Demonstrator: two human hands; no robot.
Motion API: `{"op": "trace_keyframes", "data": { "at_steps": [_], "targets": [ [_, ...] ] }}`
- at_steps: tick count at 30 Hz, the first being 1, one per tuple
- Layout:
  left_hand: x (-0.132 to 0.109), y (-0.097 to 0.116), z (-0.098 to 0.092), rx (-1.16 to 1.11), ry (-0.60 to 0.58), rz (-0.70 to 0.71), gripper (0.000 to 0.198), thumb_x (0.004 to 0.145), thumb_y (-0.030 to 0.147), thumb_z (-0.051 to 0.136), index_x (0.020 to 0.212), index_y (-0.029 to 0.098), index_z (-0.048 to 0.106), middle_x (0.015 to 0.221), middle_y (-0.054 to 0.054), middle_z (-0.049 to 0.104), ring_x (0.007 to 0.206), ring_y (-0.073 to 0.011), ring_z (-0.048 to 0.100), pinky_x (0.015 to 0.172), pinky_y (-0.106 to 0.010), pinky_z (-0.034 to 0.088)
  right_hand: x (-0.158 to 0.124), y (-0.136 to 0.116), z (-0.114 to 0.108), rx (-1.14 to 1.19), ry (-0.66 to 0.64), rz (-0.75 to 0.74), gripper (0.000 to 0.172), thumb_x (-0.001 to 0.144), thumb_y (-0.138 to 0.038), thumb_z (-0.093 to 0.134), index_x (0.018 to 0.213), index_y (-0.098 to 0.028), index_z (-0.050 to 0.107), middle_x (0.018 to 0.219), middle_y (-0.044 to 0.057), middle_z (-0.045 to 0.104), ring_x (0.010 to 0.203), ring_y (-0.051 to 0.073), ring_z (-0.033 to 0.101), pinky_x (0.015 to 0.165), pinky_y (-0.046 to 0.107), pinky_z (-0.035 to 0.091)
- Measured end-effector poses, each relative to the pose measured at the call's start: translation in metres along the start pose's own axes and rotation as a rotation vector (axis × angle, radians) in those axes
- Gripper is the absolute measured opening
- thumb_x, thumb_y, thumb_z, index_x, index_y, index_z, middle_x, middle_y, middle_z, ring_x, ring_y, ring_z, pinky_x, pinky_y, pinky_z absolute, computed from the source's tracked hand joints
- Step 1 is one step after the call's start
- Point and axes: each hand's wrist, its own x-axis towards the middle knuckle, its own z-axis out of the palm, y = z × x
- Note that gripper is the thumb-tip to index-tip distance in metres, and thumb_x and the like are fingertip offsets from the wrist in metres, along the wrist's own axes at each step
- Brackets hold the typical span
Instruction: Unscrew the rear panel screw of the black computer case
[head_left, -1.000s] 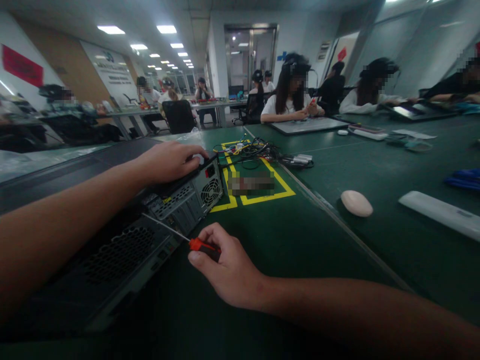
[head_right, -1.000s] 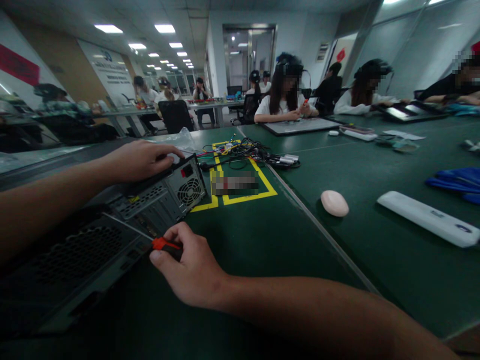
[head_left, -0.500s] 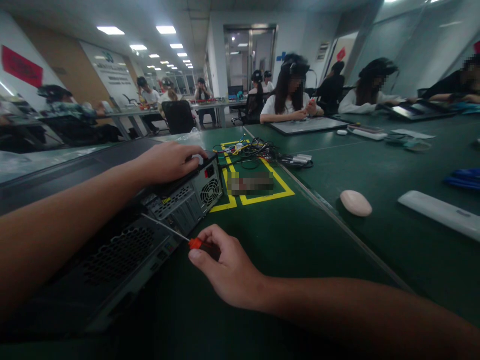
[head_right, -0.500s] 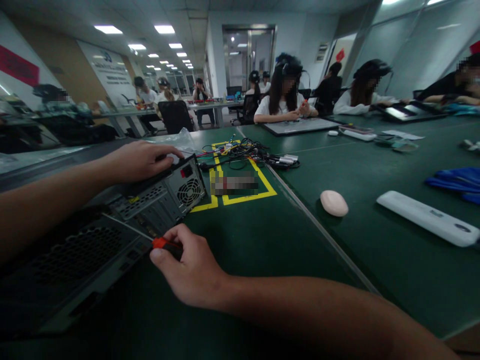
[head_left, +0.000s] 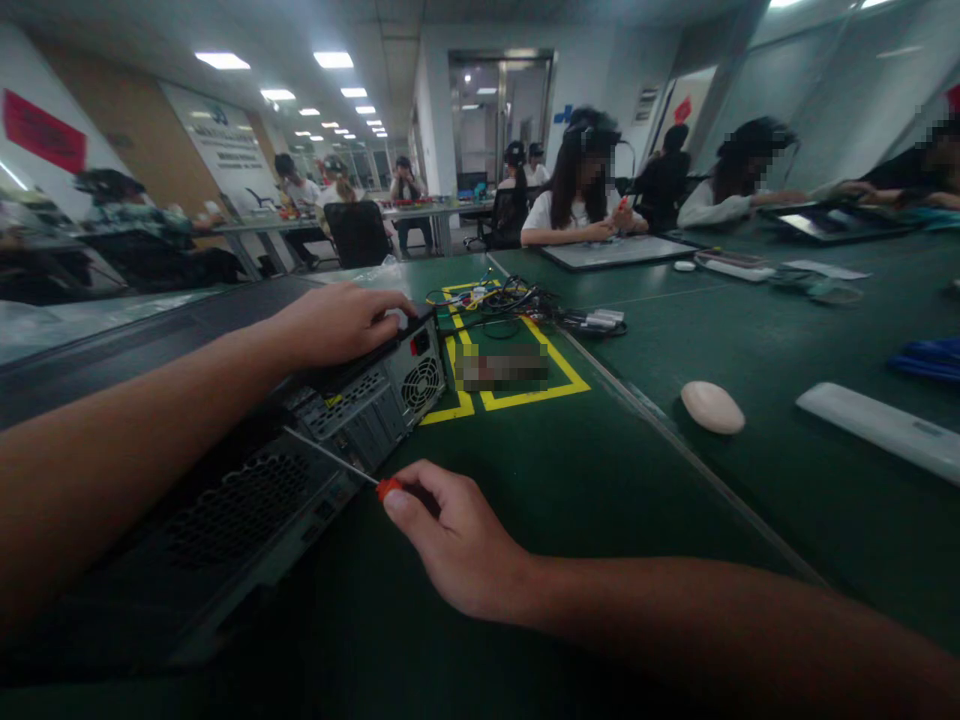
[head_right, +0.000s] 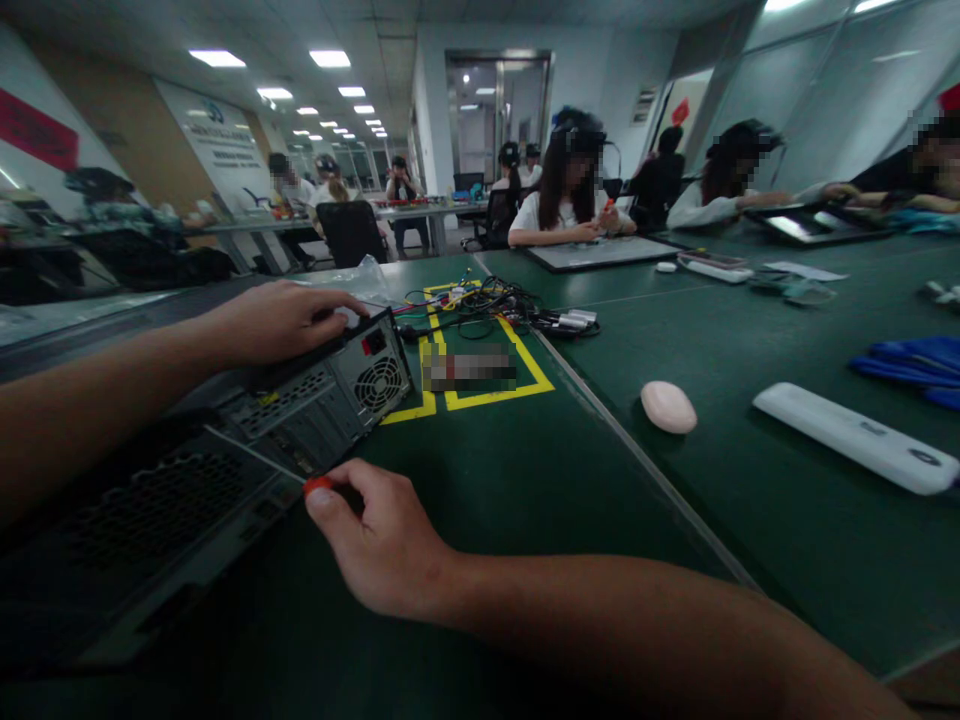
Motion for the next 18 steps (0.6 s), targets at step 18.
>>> {"op": "trace_keyframes", "data": {
  "at_steps": [18],
  "targets": [
    [-0.0035, 0.0049, -0.0048, 0.026, -0.018, -0.004, 0.06, 0.107, 0.043, 0.034, 0.149, 0.026, 0.073, 0.115, -0.011, 0.082, 0.099, -0.0289, 0.073, 0.091, -0.04, 0.051, -0.0005, -0.0059, -0.0006, 0.034, 0.002, 0.078, 0.019, 0.095, -0.03, 0.076, 0.103, -0.023, 0.059, 0.088, -0.003, 0.062, 0.08, 0.016, 0.058, 0.072, 0.031, 0.045]
  ]
}}
